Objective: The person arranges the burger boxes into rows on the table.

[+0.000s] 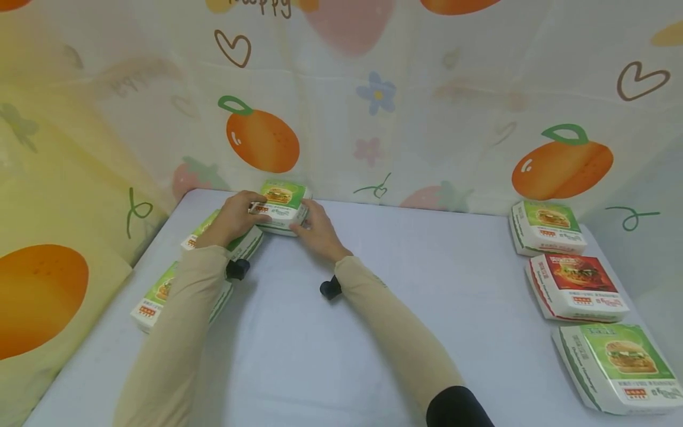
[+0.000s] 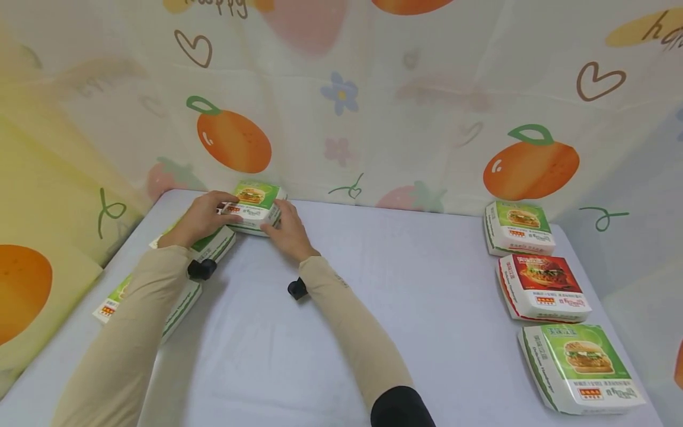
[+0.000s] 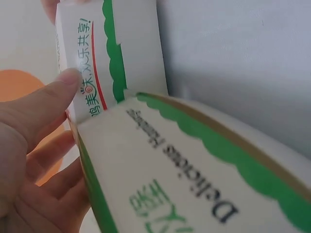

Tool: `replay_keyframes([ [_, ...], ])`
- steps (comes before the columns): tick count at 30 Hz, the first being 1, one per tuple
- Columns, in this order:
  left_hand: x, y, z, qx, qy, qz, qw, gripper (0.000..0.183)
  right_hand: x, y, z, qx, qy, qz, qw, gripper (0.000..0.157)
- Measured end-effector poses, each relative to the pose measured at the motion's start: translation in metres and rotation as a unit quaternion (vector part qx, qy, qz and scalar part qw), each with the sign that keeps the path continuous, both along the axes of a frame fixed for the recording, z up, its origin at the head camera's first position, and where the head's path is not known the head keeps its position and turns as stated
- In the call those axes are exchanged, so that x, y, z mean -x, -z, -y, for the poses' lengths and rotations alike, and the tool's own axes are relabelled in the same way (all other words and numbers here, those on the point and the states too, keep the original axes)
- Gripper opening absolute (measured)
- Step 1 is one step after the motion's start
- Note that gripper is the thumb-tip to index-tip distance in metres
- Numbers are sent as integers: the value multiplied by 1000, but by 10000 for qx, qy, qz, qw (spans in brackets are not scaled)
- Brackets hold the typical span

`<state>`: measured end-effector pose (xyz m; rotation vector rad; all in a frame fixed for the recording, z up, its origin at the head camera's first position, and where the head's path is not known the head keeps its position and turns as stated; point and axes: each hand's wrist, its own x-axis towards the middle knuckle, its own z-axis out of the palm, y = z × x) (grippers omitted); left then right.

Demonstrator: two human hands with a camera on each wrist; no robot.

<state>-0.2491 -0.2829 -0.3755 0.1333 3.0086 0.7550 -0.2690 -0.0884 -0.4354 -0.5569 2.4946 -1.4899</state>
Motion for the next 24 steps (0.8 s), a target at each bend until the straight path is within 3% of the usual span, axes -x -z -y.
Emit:
replay_keyframes([
  [14, 0, 1, -30, -237, 90, 270, 9993, 49, -4, -12, -36, 8, -3, 222, 9998, 65],
  [24, -6, 2, -45, -317, 148, 143, 9993, 49, -7, -9, -52, 140, 85, 355, 9992, 65],
])
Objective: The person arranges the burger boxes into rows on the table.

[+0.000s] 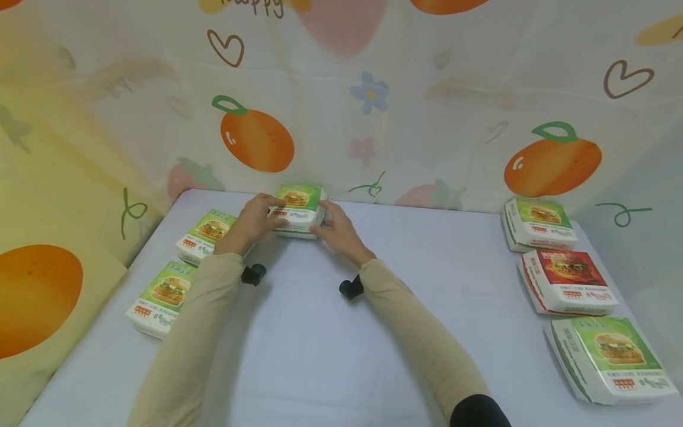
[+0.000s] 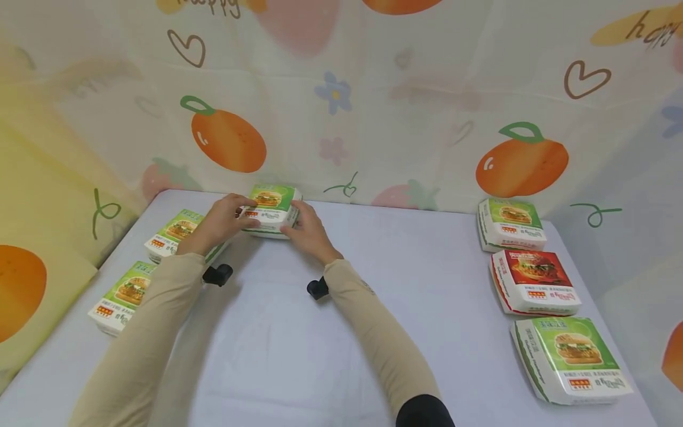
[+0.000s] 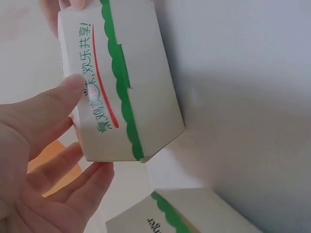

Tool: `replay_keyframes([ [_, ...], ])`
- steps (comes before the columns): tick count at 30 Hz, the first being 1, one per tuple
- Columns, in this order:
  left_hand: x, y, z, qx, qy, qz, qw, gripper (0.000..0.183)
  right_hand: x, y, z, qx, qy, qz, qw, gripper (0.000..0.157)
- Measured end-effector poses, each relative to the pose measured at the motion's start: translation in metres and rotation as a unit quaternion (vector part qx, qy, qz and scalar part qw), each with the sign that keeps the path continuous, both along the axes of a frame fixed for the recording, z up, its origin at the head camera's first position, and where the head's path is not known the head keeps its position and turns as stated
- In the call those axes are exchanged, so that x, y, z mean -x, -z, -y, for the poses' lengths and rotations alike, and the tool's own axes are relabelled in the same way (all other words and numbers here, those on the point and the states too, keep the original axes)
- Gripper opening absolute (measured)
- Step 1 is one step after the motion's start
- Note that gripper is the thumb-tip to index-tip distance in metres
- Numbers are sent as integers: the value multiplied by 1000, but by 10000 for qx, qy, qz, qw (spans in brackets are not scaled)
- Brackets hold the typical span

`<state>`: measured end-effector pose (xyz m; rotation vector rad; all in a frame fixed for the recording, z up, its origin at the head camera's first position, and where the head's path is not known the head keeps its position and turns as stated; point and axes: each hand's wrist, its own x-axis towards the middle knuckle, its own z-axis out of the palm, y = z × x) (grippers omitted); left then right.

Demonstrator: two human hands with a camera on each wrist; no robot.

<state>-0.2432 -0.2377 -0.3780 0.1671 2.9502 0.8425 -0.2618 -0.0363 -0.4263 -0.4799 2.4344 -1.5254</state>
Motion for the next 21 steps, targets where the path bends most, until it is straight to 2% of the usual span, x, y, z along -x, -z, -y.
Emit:
replay_keyframes([
  [9, -4, 8, -8, -51, 49, -177, 9998, 48, -1, 6, -12, 194, -78, 83, 9997, 67],
  [14, -7, 9, -13, -156, 105, -173, 9997, 47, -2, 6, -21, 245, -138, 337, 9990, 66],
  [17, -10, 9, -16, -206, 111, -161, 9996, 47, -5, 1, -26, 287, -192, 584, 9977, 67],
  [21, -12, 9, -19, -199, 124, -152, 9996, 47, -12, -15, -33, 318, -311, 812, 9957, 67],
])
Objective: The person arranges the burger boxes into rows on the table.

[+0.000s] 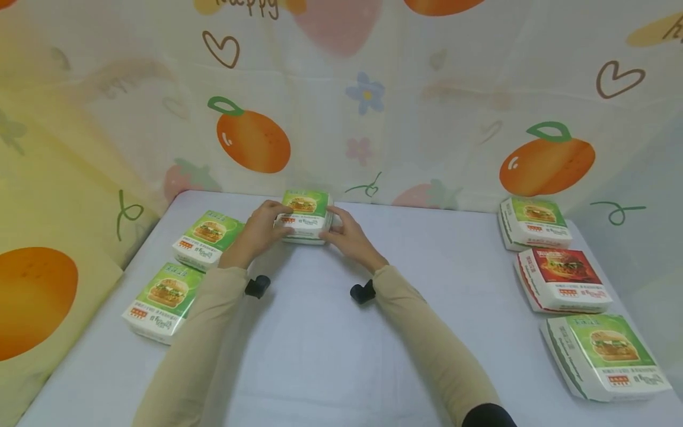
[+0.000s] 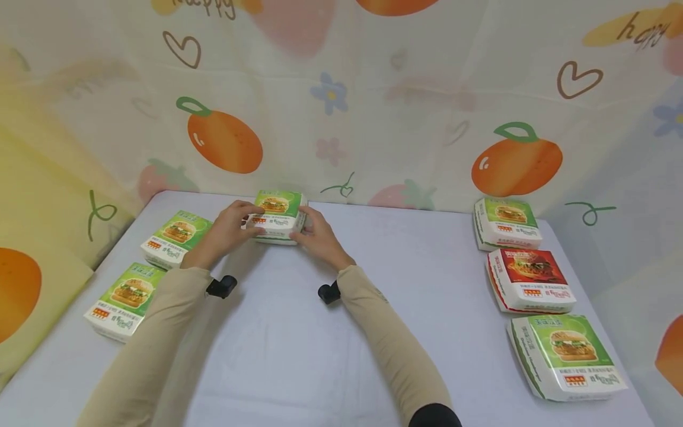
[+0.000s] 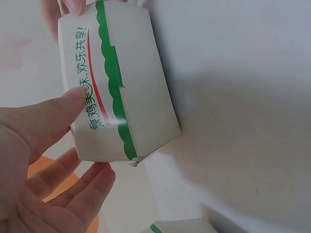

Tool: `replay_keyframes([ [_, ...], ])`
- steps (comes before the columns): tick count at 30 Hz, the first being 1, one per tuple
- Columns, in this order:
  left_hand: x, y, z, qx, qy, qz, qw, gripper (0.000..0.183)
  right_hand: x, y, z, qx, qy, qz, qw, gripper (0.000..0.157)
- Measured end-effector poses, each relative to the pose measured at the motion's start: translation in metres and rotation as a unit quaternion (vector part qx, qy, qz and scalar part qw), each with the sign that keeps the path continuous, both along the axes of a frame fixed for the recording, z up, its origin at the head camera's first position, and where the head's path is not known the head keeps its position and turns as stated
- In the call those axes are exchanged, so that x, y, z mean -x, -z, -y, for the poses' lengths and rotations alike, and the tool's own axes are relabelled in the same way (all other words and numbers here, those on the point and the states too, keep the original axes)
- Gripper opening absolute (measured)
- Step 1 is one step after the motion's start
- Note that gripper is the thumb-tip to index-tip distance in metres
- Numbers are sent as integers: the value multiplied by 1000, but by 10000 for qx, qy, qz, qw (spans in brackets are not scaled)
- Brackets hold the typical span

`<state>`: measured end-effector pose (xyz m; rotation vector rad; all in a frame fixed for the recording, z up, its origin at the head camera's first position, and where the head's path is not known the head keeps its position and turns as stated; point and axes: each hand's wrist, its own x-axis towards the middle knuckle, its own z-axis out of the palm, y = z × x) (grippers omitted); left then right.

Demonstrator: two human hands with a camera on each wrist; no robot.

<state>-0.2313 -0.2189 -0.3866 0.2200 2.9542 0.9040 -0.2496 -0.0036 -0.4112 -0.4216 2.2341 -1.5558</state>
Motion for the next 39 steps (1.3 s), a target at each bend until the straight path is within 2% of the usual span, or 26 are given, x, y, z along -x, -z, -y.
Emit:
replay_keyframes([
  [2, -1, 0, -1, 13, 8, -15, 10000, 47, -4, -7, -2, -10, -37, 35, 10000, 67],
  [5, -3, 0, -3, -3, 27, -87, 10000, 47, -7, -10, -3, 28, -24, -7, 10000, 67],
  [10, -6, 1, -5, -43, 47, -205, 9998, 45, 1, 13, -4, 171, 109, -222, 9995, 66],
  [12, -8, 2, -6, -43, 54, -240, 9997, 45, 0, 12, -6, 139, 103, -224, 9996, 67],
  [17, -10, 3, -8, -75, 87, -287, 9995, 45, -11, -10, -10, 50, 9, 3, 10000, 67],
  [29, -13, 3, -14, -65, 133, -94, 9998, 47, -20, -15, -18, -12, 106, -7, 9999, 67],
  [39, -21, 2, -18, 55, 286, -334, 9990, 46, -29, -14, -23, 39, 107, 38, 9999, 68],
])
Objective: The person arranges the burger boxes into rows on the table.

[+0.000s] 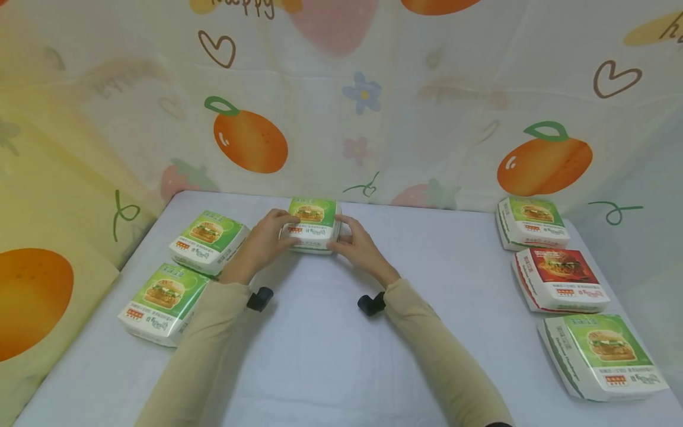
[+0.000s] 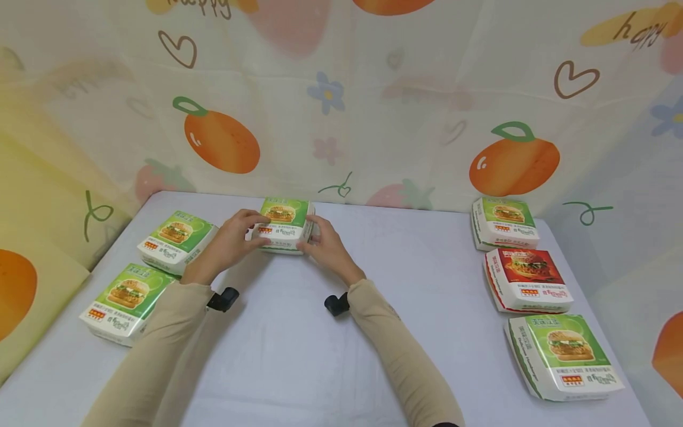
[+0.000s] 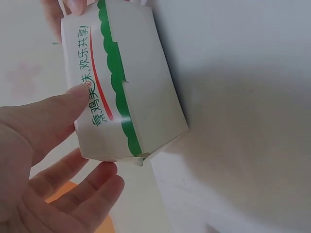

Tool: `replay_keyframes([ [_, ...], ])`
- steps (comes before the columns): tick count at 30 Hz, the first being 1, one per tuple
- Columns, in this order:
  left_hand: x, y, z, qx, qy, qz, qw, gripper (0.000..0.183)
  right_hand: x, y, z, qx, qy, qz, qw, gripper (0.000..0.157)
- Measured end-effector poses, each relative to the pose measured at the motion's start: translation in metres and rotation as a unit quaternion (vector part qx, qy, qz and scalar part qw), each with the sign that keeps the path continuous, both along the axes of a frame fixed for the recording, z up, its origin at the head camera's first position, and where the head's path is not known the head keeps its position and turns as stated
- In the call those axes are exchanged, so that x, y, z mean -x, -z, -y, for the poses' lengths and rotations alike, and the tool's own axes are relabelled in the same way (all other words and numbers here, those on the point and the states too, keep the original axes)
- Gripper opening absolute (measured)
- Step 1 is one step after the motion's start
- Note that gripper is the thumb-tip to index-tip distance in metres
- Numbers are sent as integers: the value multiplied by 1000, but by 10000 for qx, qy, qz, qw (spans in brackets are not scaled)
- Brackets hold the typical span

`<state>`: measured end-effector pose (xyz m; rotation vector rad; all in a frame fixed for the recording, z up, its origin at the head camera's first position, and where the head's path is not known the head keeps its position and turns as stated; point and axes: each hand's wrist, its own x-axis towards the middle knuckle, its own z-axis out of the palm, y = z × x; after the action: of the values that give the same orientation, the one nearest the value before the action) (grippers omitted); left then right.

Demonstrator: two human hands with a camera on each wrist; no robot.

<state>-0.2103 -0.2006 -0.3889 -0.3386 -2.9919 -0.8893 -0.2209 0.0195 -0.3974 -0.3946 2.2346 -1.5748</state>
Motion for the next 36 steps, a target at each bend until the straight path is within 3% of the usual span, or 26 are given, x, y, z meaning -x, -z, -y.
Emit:
replay_keyframes([
  [15, -19, -4, -3, 112, -29, -25, 9999, 46, -15, -6, -2, -173, -61, -99, 9998, 67],
  [30, -27, -2, -2, 199, 98, -229, 9995, 45, -23, -8, -2, -95, -65, -55, 9999, 67],
  [36, -28, -1, -2, 189, 108, -225, 9995, 46, -13, 15, -1, -72, 101, -191, 9997, 68],
])
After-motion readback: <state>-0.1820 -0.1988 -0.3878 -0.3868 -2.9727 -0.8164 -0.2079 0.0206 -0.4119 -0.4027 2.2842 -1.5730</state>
